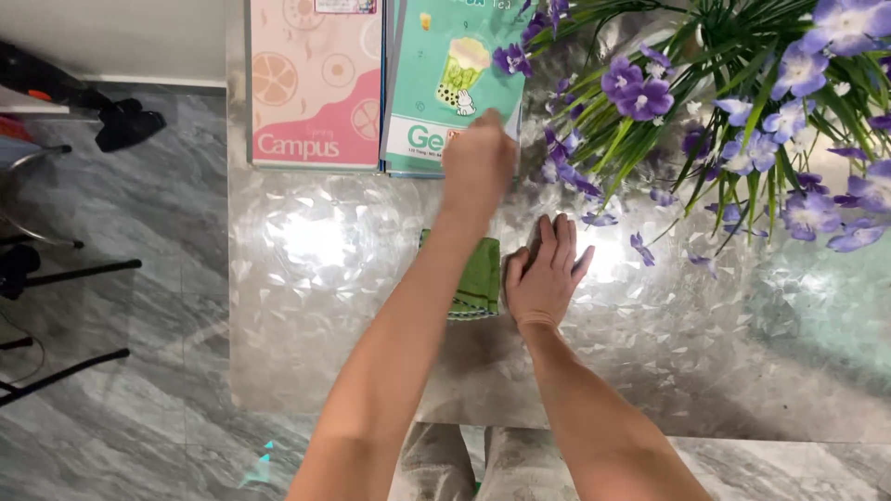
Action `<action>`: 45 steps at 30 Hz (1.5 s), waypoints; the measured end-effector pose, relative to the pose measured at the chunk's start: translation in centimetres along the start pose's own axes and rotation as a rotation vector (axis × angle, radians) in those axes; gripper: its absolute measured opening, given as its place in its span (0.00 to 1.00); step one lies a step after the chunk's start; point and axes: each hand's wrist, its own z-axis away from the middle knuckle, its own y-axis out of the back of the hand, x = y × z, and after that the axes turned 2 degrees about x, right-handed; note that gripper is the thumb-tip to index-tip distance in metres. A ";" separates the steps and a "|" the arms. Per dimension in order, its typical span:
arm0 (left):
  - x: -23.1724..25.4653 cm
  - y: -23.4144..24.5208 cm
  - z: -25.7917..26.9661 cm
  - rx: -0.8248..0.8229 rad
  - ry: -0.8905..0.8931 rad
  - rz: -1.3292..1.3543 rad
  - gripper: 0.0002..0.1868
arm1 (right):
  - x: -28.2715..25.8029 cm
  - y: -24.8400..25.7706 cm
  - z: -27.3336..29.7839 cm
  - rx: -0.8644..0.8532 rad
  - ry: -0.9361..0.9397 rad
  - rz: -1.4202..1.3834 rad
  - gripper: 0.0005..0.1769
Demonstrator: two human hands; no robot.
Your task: The person wipes a glass table surface with a green cloth, moving around a vase of flowers and a pen holder. They then pick up two notebooks, briefly open one, and place them back on the table before resuming wiping.
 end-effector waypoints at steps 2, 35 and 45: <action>-0.9 5.5 -0.3 0.248 0.009 0.424 0.06 | 0.0 -0.1 0.0 0.017 0.006 -0.010 0.44; -8.7 10.6 2.2 0.318 0.850 1.363 0.06 | -0.7 1.0 -0.4 -0.003 -0.020 -0.005 0.41; 0.3 6.1 1.2 0.103 -0.041 0.342 0.28 | -0.4 0.5 -0.1 -0.011 -0.018 0.006 0.41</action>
